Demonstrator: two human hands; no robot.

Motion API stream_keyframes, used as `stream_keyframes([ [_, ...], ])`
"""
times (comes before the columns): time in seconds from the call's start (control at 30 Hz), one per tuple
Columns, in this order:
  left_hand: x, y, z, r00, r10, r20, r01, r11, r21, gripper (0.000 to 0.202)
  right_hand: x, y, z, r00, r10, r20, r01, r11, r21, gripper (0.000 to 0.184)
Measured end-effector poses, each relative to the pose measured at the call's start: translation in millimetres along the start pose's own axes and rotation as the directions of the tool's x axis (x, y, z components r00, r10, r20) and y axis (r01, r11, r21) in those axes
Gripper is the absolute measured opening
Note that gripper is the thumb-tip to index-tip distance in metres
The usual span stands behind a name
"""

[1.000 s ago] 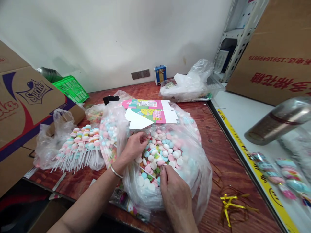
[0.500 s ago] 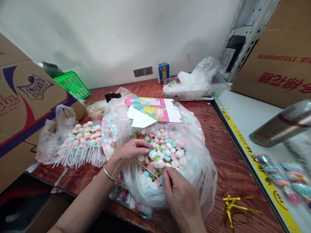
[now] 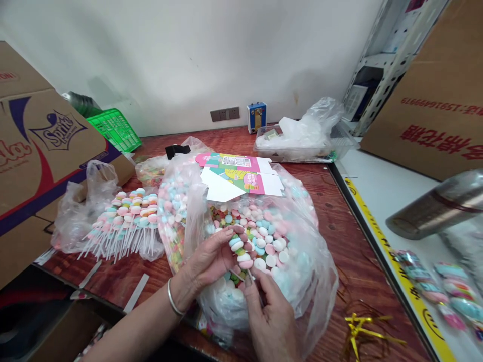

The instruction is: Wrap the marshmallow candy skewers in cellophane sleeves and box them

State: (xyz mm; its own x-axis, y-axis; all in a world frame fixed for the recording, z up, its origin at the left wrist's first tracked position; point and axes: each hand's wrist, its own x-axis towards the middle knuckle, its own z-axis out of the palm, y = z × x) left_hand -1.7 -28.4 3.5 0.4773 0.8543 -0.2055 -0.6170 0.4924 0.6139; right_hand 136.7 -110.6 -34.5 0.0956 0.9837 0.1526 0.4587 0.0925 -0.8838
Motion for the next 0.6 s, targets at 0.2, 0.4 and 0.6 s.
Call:
stream_keyframes([
  [0.2,-2,-23,13.2,0.969,0.169,-0.178,-0.179,0.983,-0.04,0.026,-13,-1,16,1.0,0.01,0.005,-0.01,0.999,-0.041,0.035],
  [0.4,-12,-37,18.9,0.935,0.277,-0.22,-0.247,0.957,0.152,0.032,-20,4,30,1.0,0.009,-0.023,-0.011,0.998,-0.059,0.038],
  [0.6,-16,-43,19.8,0.919,0.341,-0.197,-0.259,0.9,0.351,0.035,-8,-2,36,0.993,-0.039,-0.113,0.038,0.999,-0.016,0.043],
])
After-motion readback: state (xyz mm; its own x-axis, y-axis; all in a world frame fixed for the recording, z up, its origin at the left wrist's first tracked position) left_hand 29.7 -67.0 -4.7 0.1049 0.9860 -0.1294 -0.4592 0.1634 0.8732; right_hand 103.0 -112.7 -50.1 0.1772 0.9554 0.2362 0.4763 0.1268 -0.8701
